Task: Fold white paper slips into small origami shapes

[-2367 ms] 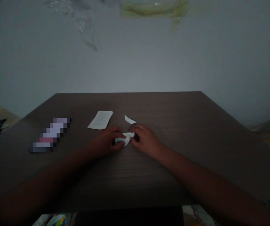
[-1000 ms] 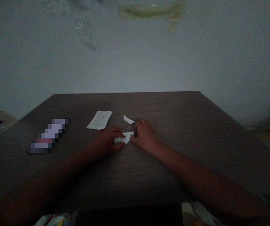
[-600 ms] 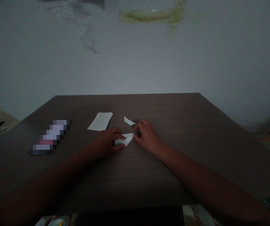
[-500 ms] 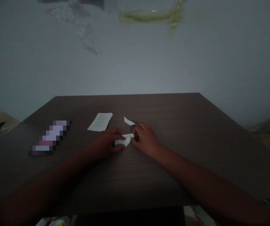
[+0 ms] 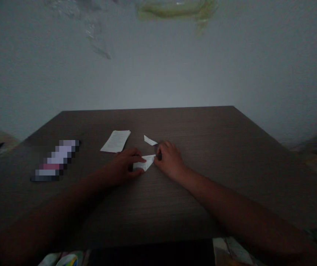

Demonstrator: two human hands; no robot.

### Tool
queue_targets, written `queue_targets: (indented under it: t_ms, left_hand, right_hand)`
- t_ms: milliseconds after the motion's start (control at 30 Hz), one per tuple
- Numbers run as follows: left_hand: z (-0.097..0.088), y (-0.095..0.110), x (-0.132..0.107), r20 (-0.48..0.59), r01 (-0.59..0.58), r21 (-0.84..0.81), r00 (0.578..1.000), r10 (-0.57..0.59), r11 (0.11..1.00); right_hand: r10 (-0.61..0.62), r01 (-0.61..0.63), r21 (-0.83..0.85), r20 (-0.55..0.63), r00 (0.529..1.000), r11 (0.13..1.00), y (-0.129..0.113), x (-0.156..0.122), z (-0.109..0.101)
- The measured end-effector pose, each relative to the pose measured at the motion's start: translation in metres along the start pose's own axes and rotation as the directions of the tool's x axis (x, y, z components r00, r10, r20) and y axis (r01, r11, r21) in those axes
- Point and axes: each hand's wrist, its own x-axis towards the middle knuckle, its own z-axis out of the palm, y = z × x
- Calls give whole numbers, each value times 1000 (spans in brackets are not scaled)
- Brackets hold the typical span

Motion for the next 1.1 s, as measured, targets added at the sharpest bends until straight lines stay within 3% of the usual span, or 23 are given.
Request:
queue_targets:
  t_ms: [167,467,700,867,1000,1100]
  left_hand:
    - [4,-13,0,-10,-45,-21,999,45,999]
    - [4,-9,-2,-10,-53,-14,999,53,998]
    - [5,-12,-4,-23,-98,-19,995,98,995]
    - [4,-11,-4,-22,-70,2,997,70,998]
    - [5,-14,-2,-3,-64,-28,998,64,998]
    - [5,-18,0,-4,-68,-47,998,68,997]
  right_hand:
    - [-40,40,-33,14,999,999,-9,-8,2]
    - [-104,108,-63,64,993,992,-25,-23,5]
    - [-1,7,-96,55,999,995,-14,-9,0]
    - [86,-84,-130,12,996,988,0,3,-6]
    - [33,-36,-115,-30,999,993,6,1,-3]
    - [-74,70,-73,-58,996,995,5,-5,-4]
